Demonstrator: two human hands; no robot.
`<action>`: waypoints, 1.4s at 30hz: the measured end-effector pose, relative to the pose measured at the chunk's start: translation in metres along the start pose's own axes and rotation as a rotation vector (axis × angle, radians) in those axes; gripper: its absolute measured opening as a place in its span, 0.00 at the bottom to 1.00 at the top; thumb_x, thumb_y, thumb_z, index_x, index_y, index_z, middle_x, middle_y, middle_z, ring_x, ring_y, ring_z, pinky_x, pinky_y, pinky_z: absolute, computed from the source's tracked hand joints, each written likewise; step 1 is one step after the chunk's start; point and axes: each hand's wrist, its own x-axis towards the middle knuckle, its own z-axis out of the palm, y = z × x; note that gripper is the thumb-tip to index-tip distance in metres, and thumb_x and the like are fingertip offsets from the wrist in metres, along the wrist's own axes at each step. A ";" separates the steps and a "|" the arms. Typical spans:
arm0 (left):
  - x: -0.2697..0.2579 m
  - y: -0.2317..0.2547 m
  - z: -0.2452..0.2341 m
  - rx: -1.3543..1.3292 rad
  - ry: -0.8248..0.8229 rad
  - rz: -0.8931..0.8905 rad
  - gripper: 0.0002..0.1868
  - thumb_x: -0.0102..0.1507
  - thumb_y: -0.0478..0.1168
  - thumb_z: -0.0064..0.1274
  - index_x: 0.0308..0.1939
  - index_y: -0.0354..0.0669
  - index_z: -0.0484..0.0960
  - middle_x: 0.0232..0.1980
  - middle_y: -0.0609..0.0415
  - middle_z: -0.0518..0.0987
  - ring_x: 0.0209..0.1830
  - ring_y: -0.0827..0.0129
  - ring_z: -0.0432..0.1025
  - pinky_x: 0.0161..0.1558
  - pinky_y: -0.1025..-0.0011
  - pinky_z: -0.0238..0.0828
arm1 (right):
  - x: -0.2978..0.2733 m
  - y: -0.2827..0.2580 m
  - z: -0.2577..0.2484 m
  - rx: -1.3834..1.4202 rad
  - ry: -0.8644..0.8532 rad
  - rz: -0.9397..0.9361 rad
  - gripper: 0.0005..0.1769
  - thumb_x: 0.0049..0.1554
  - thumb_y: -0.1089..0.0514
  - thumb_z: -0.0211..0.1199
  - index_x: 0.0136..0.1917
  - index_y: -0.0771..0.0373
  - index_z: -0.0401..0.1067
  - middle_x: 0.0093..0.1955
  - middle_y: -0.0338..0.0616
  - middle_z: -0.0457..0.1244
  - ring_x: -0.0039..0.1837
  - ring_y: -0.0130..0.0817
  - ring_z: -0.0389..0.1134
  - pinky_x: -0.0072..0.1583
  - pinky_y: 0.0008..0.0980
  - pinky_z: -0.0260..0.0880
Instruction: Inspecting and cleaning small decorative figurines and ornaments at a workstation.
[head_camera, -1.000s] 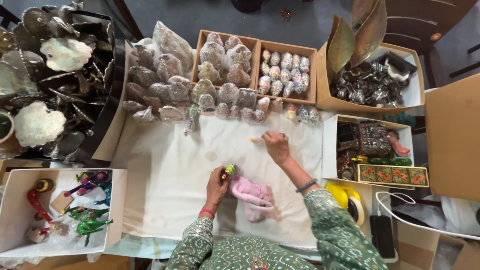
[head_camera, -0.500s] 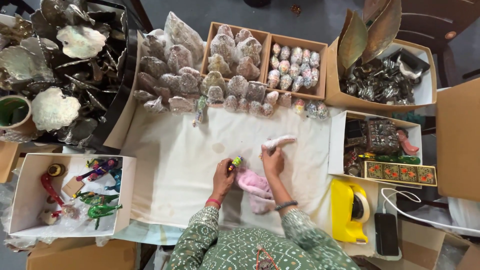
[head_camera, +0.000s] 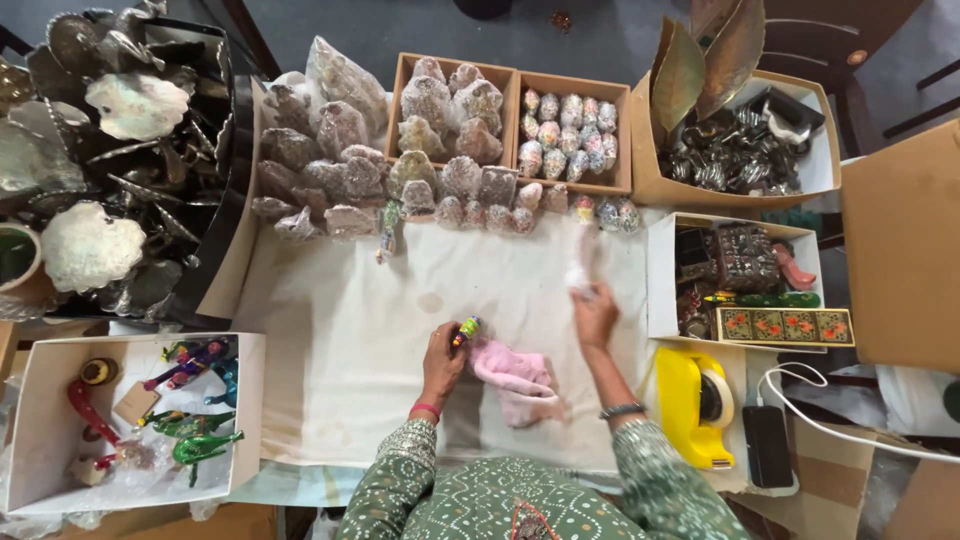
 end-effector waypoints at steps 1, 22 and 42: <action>-0.001 0.002 -0.001 -0.005 -0.003 -0.005 0.20 0.59 0.39 0.60 0.55 0.47 0.75 0.50 0.51 0.79 0.51 0.56 0.73 0.49 0.61 0.71 | 0.004 -0.002 -0.017 -0.007 -0.002 0.000 0.20 0.48 0.55 0.78 0.50 0.63 0.74 0.45 0.54 0.70 0.46 0.50 0.73 0.49 0.43 0.72; -0.002 0.010 0.000 0.054 0.039 0.079 0.21 0.60 0.36 0.57 0.58 0.47 0.75 0.54 0.52 0.79 0.55 0.55 0.72 0.51 0.61 0.71 | 0.089 0.011 -0.034 -0.510 0.062 0.029 0.25 0.52 0.61 0.73 0.63 0.65 0.73 0.60 0.56 0.68 0.58 0.53 0.70 0.56 0.47 0.72; 0.003 -0.003 0.001 0.049 -0.001 0.103 0.18 0.61 0.40 0.58 0.56 0.48 0.77 0.54 0.56 0.79 0.54 0.57 0.71 0.53 0.62 0.70 | 0.079 0.010 -0.055 -0.406 0.116 -0.033 0.37 0.48 0.59 0.76 0.68 0.73 0.69 0.58 0.63 0.68 0.51 0.52 0.73 0.53 0.41 0.74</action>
